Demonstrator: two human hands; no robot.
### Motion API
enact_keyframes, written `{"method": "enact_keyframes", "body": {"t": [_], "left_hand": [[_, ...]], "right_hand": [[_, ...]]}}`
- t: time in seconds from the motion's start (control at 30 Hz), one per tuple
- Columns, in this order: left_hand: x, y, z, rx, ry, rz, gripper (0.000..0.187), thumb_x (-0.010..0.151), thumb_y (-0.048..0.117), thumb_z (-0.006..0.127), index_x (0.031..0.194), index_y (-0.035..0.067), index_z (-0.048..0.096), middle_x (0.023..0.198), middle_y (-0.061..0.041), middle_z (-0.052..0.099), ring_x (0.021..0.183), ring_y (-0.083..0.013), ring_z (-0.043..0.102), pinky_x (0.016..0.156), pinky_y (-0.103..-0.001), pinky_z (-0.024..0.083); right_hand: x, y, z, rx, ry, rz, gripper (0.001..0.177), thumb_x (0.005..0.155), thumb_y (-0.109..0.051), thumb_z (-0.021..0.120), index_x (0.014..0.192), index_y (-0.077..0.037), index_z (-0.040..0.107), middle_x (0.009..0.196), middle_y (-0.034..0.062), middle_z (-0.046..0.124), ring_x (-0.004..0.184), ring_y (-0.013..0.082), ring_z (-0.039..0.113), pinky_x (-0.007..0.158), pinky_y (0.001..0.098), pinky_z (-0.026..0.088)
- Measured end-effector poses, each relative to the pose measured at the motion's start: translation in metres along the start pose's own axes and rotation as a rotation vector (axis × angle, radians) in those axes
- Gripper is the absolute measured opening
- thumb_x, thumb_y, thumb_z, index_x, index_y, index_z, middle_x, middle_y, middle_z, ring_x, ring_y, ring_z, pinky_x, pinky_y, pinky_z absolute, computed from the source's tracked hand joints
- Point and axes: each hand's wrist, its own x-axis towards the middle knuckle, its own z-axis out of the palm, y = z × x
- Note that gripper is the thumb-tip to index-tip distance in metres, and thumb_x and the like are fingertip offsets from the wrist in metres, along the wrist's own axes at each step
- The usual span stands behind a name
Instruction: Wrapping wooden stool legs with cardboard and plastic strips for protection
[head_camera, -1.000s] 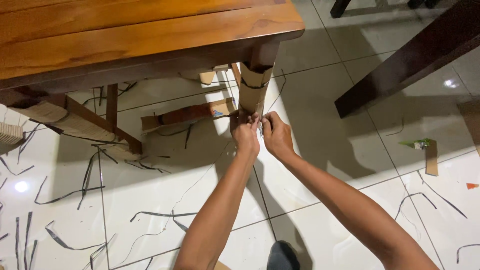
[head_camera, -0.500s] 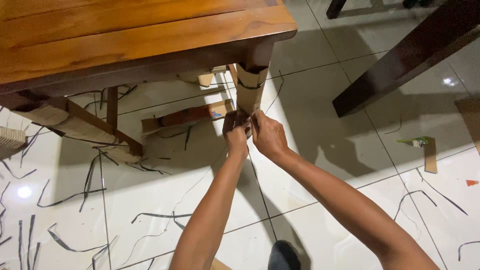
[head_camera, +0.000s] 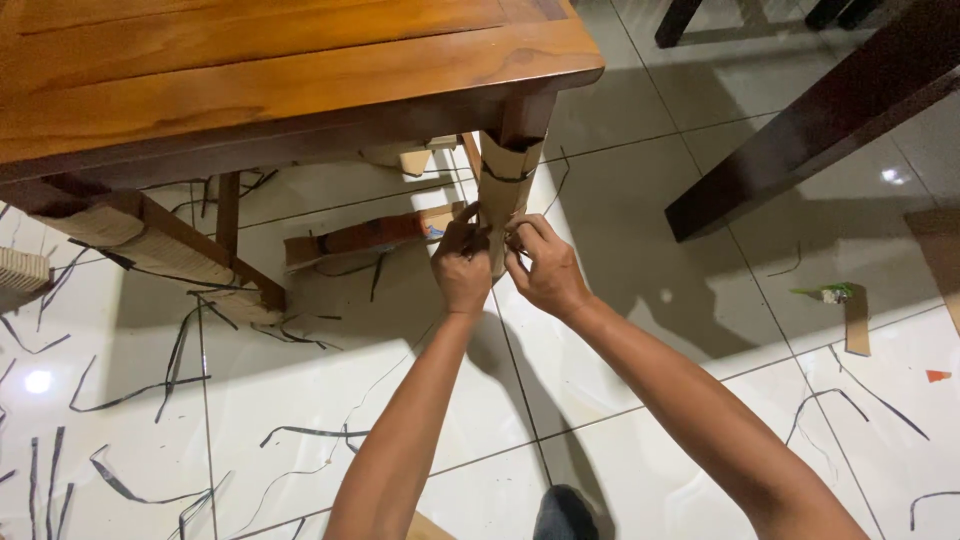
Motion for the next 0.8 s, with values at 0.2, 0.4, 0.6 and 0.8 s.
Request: {"method": "enact_keyframes", "body": {"t": [0.2, 0.4, 0.6, 0.8], "left_hand": [[0.005, -0.022, 0.006, -0.032, -0.031, -0.041, 0.022, 0.085, 0.001, 0.065, 0.101, 0.014, 0.074, 0.080, -0.003, 0.076, 0.077, -0.0223, 0.076, 0.065, -0.032, 0.061], [-0.003, -0.036, 0.010, -0.061, -0.048, -0.064, 0.019, 0.088, -0.001, 0.065, 0.097, 0.013, 0.072, 0.084, -0.006, 0.075, 0.081, -0.0262, 0.074, 0.072, -0.037, 0.062], [0.000, -0.038, 0.001, -0.122, -0.087, -0.104, 0.022, 0.087, -0.001, 0.073, 0.102, 0.014, 0.072, 0.092, -0.007, 0.076, 0.092, -0.0275, 0.074, 0.077, -0.040, 0.064], [0.008, -0.033, -0.005, -0.112, -0.170, 0.016, 0.017, 0.087, 0.001, 0.076, 0.096, 0.015, 0.079, 0.087, -0.005, 0.077, 0.086, -0.0247, 0.075, 0.076, -0.040, 0.063]], "right_hand": [[-0.003, 0.011, 0.002, 0.150, 0.050, 0.047, 0.006, 0.091, -0.008, 0.073, 0.096, -0.009, 0.071, 0.089, 0.0070, 0.072, 0.084, 0.0276, 0.076, 0.073, 0.0331, 0.064], [-0.012, 0.027, 0.008, 0.084, 0.124, -0.005, 0.019, 0.085, 0.002, 0.076, 0.100, -0.010, 0.076, 0.095, 0.0060, 0.075, 0.089, 0.0287, 0.076, 0.074, 0.0370, 0.063], [-0.004, 0.023, -0.004, -0.008, 0.128, -0.059, 0.014, 0.091, -0.003, 0.076, 0.099, -0.014, 0.079, 0.096, 0.0028, 0.079, 0.091, 0.0233, 0.077, 0.079, 0.0329, 0.062], [-0.004, 0.029, -0.010, -0.214, 0.075, -0.214, 0.008, 0.092, -0.007, 0.076, 0.096, -0.014, 0.073, 0.085, 0.0052, 0.076, 0.079, 0.0240, 0.076, 0.068, 0.0352, 0.062]]}}
